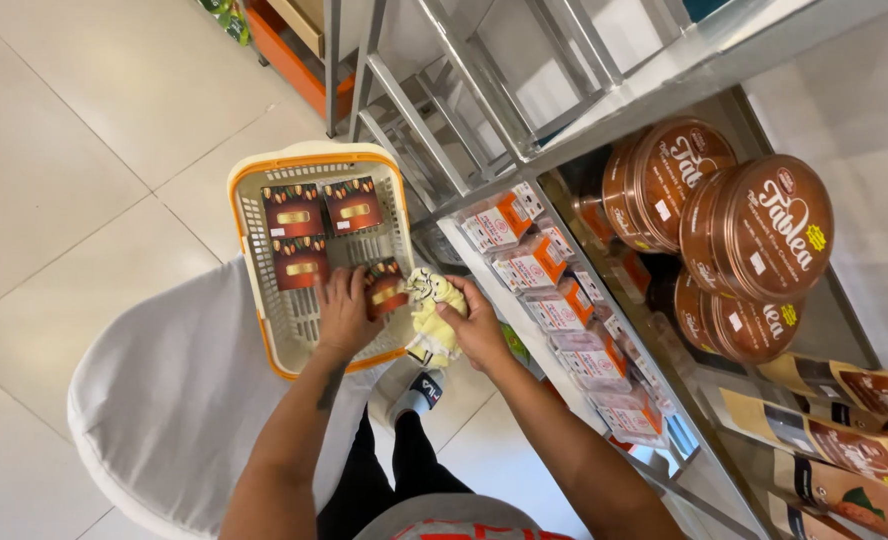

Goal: Wiping down packaged food products with a cloth and placing them into a shopping basket for organization.

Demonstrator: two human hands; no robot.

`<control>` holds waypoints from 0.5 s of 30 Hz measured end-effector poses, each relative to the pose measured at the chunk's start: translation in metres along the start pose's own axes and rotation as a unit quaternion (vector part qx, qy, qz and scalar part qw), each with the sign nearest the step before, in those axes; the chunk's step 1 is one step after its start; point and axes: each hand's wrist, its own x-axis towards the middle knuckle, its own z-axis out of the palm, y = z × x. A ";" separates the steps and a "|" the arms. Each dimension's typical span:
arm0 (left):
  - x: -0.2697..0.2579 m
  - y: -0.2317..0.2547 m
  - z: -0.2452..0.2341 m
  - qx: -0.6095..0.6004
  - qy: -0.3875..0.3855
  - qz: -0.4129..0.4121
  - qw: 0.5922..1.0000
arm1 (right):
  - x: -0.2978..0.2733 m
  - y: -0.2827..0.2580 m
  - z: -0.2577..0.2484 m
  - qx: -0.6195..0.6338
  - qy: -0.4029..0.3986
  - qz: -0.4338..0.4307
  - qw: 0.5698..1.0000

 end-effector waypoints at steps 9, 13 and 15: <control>-0.040 0.069 -0.087 -0.265 0.134 0.129 0.946 | -0.071 -0.114 0.047 -0.408 -0.111 -0.379 0.823; -0.052 0.116 -0.189 -0.286 0.186 0.166 0.925 | -0.046 -0.136 0.000 -0.381 -0.039 -0.413 0.826; -0.056 0.133 -0.231 -0.332 0.120 0.126 0.927 | -0.026 -0.148 -0.035 -0.063 -0.046 -0.267 0.961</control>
